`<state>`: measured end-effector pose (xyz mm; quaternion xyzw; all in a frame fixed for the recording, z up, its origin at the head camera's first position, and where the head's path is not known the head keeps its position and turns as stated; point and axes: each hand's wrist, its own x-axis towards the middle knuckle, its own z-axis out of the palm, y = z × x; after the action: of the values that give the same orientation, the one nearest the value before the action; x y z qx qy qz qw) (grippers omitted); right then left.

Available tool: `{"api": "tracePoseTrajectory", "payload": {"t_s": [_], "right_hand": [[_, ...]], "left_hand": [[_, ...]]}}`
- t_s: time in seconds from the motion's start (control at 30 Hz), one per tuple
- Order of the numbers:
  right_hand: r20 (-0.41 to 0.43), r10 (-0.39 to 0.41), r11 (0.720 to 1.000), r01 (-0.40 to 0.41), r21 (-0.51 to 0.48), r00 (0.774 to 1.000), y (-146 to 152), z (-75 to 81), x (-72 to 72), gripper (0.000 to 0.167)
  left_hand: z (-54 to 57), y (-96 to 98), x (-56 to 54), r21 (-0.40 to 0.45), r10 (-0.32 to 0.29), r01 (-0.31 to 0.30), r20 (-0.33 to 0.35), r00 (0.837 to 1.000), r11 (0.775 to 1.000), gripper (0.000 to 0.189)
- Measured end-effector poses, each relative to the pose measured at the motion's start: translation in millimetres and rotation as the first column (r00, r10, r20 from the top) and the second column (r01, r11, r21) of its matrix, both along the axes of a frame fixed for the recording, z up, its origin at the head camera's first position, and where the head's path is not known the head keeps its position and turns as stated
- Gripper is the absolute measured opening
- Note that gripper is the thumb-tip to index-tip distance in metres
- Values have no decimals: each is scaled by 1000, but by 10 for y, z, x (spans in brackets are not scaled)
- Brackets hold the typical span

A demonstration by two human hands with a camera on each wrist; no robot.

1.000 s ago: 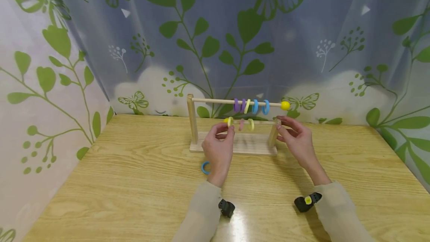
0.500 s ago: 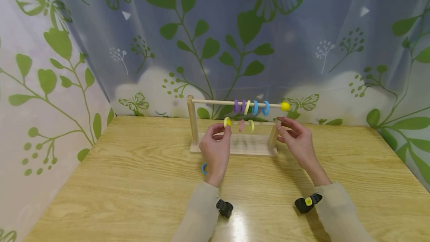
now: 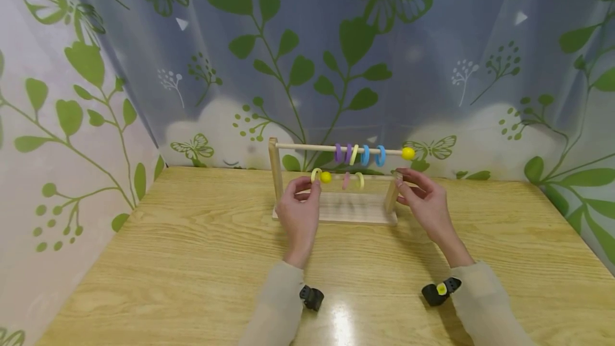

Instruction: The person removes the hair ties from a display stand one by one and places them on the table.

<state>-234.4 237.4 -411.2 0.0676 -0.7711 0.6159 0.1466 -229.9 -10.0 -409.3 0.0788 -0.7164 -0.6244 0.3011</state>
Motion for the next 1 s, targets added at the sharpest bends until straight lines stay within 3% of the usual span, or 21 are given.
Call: {"api": "tracePoseTrajectory", "payload": {"t_s": [0.27,1.0], "right_hand": [[1,5,1000,-5,-2,1000,0,-2,3,42],[-2,5,1000,-6,-8,1000,3,1,1,42]], "left_hand": [[-3,-120,8,-16,0,0,21,1000,1000,13],[-43,-366,52,-84,-73,76,38,997,994,13]]}}
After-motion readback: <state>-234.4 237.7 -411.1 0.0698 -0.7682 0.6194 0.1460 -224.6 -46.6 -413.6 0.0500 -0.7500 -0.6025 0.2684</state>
